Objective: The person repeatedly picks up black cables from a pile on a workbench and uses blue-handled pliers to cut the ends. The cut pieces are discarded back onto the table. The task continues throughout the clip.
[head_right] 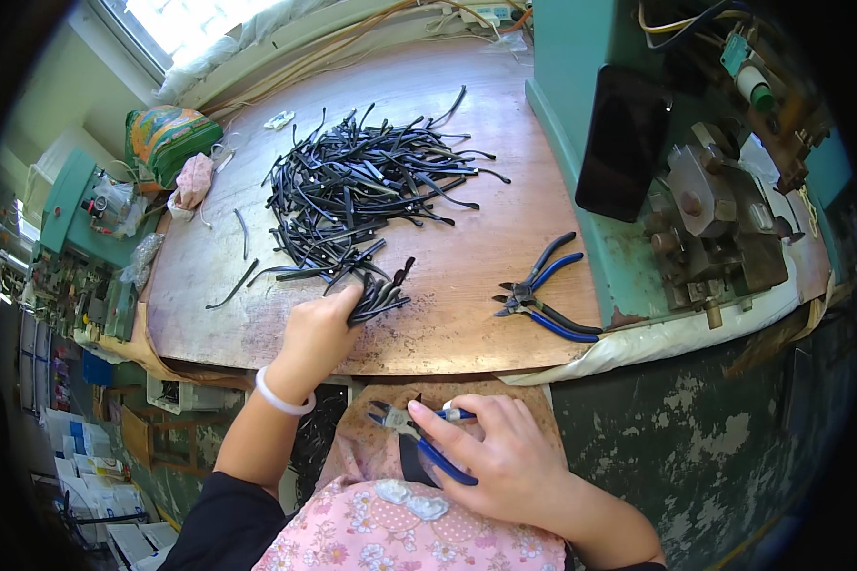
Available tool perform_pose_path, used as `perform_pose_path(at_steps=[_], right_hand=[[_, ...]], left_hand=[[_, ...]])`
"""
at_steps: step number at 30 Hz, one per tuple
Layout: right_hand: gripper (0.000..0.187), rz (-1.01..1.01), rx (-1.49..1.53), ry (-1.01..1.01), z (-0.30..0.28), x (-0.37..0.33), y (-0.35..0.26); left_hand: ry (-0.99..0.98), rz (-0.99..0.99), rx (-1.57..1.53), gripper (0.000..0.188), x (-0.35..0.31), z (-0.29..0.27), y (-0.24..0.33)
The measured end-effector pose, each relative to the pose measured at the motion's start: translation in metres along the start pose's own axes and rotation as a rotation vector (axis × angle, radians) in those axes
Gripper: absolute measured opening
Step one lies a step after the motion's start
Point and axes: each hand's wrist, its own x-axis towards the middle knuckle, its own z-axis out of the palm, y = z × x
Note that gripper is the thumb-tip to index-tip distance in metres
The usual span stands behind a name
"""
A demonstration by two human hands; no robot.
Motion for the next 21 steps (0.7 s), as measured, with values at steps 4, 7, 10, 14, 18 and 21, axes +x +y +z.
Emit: perform_pose_path(at_steps=[4, 7, 10, 14, 18, 21], right_hand=[[0.08, 0.263, 0.538, -0.031, -0.001, -0.007, 0.011], [0.099, 0.465, 1.108, 0.063, 0.014, -0.012, 0.026], [0.102, 0.373, 0.893, 0.054, 0.018, -0.013, 0.032], [0.096, 0.263, 0.253, -0.079, 0.003, -0.004, 0.022], [0.08, 0.169, 0.049, -0.016, 0.007, -0.001, 0.017], [0.075, 0.163, 0.042, 0.01, 0.007, 0.002, 0.013]], left_hand=[[0.236, -0.019, -0.637, 0.012, -0.01, -0.024, 0.017], [0.135, -0.292, -0.891, 0.009, -0.011, -0.043, 0.026], [0.091, -0.447, -0.847, 0.016, -0.007, -0.043, 0.023], [0.139, -0.421, -0.806, 0.017, -0.006, -0.026, 0.016], [0.008, -0.521, -1.038, 0.022, 0.001, -0.035, 0.018], [-0.141, -0.49, -1.519, 0.021, -0.004, -0.037, 0.017]])
